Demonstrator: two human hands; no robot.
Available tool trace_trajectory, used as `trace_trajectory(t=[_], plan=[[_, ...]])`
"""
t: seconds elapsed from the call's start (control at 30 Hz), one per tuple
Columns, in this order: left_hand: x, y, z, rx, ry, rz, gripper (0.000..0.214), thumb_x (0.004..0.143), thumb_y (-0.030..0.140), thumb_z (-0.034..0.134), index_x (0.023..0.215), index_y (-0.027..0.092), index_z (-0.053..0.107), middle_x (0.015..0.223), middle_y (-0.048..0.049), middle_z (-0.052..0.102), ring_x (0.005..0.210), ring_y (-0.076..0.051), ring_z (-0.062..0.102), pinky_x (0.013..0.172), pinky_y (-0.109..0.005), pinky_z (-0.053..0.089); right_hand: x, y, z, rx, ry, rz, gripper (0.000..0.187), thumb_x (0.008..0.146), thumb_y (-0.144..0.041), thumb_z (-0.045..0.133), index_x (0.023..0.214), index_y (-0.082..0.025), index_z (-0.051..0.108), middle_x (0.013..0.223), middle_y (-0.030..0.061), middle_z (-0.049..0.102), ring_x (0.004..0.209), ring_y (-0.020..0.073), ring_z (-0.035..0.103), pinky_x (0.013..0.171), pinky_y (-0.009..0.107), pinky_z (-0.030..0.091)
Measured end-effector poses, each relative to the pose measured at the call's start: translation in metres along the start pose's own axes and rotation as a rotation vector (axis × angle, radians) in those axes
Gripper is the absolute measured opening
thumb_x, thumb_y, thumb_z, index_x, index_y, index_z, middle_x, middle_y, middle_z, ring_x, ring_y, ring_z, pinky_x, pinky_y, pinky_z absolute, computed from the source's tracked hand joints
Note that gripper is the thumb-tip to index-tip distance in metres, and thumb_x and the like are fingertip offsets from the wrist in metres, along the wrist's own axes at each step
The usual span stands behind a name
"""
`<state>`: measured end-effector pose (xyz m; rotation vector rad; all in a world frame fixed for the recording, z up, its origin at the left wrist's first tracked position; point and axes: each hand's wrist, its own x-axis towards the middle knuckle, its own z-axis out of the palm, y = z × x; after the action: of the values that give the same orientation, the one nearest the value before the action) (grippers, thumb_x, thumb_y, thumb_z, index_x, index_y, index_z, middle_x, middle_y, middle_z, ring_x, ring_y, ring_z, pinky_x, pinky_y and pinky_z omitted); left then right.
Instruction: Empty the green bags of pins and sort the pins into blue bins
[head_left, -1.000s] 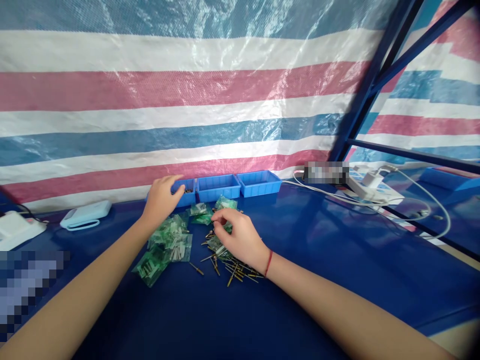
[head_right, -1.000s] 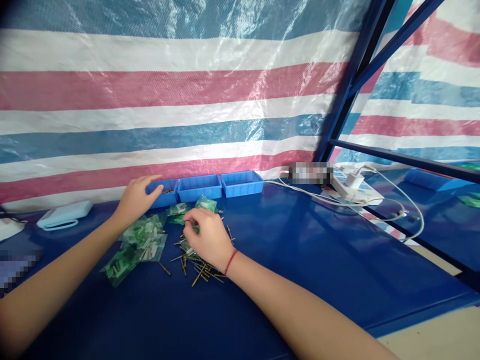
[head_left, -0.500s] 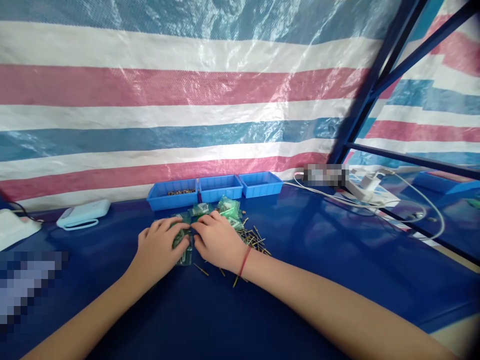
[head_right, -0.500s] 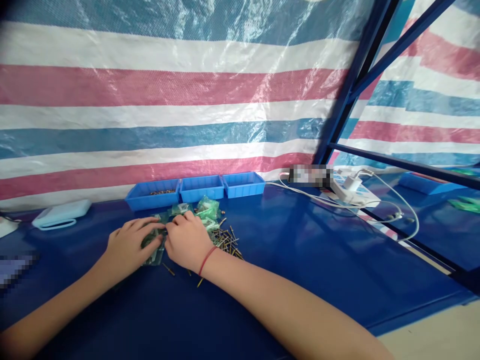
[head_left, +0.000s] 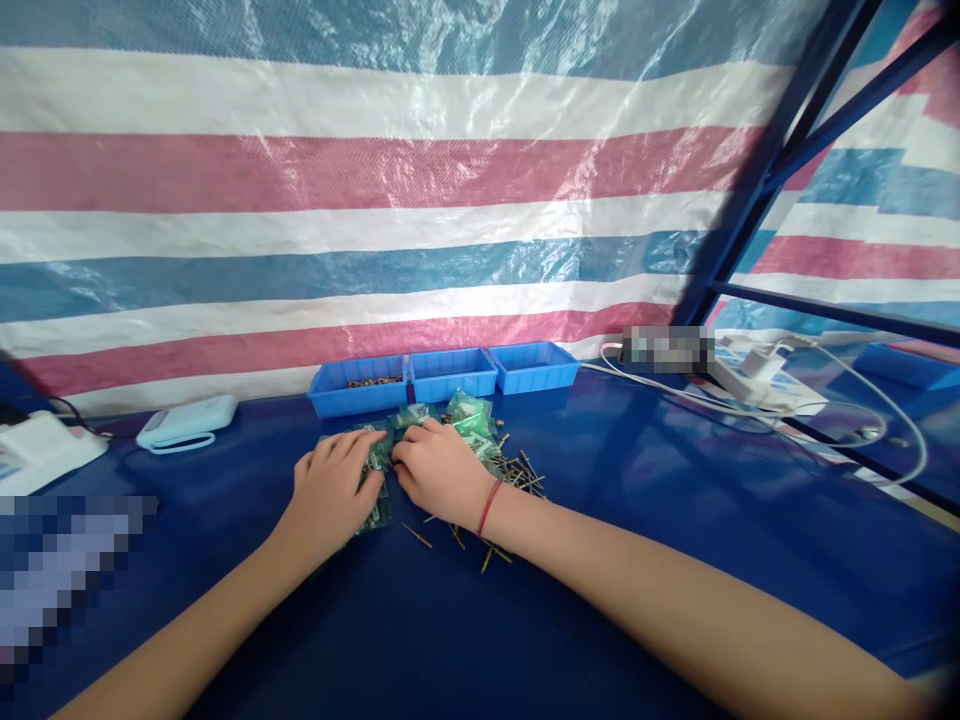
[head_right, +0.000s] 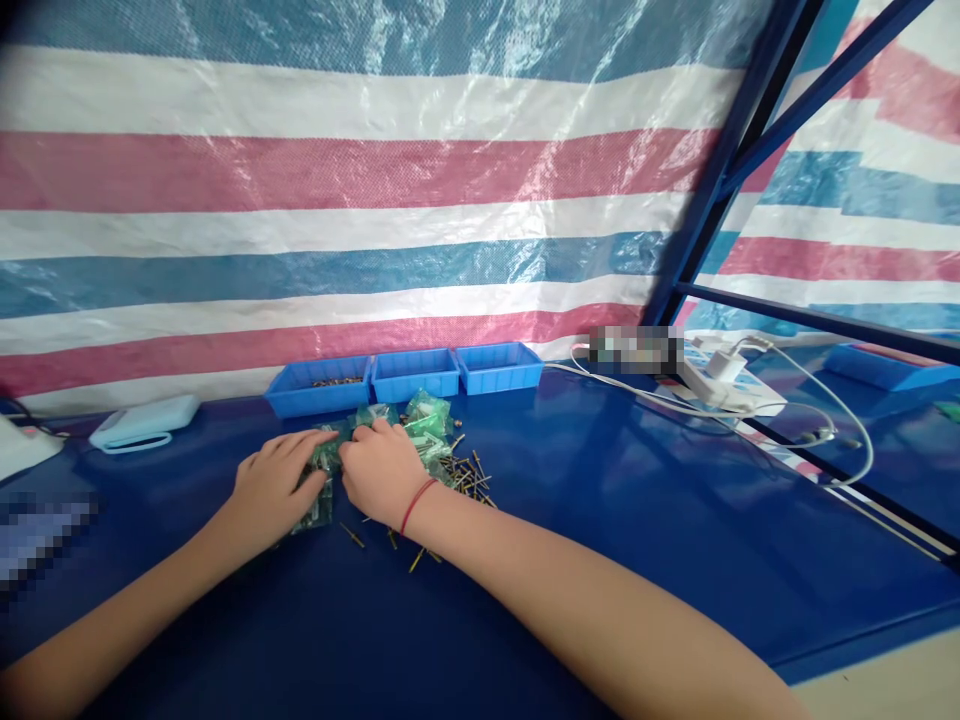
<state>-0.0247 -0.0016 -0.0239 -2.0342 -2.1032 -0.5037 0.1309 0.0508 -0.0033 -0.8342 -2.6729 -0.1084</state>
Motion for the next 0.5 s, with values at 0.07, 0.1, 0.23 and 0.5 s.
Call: trace_trajectory(t=[0.07,0.1,0.23,0.5], plan=[[0.0,-0.002,0.002,-0.005,0.015,0.014,0.043,0.083,0.02,0.037,0.12,0.027,0.057,0.125,-0.0053,0.06,0.117,-0.027,0.048,0.096,-0.046,0.035,-0.003,0.001,-0.003,-0.015,0.029,-0.024,0.024,0.088,-0.027,0.048,0.086,-0.014,0.067,0.09,0.0106,0.062,0.091,0.0264,0.051,0.074,0.038,0.043],[0.0,-0.003,0.003,-0.011,0.02,0.023,0.043,0.083,0.019,0.037,0.12,0.028,0.057,0.125,-0.0046,0.06,0.117,-0.026,0.048,0.096,-0.045,0.035,-0.006,0.002,-0.005,-0.013,0.041,-0.041,0.024,0.089,-0.028,0.048,0.087,-0.013,0.067,0.092,0.0109,0.061,0.091,0.0259,0.05,0.076,0.038,0.043],[0.001,-0.005,0.003,-0.058,0.007,0.06,0.041,0.085,0.018,0.035,0.112,0.031,0.063,0.128,-0.0014,0.058,0.119,-0.026,0.047,0.097,-0.046,0.034,-0.014,0.015,-0.015,0.043,0.074,-0.065,0.019,0.085,-0.019,0.05,0.09,-0.015,0.068,0.099,0.01,0.057,0.088,0.0213,0.047,0.082,0.035,0.04],[0.004,-0.011,0.001,-0.156,-0.011,0.072,0.03,0.086,0.028,0.045,0.108,0.022,0.064,0.128,-0.0069,0.056,0.119,-0.029,0.046,0.1,-0.05,0.035,-0.018,0.033,-0.008,0.121,0.048,0.025,0.021,0.083,-0.014,0.051,0.083,-0.016,0.071,0.087,0.0078,0.059,0.085,0.0208,0.047,0.074,0.033,0.036]])
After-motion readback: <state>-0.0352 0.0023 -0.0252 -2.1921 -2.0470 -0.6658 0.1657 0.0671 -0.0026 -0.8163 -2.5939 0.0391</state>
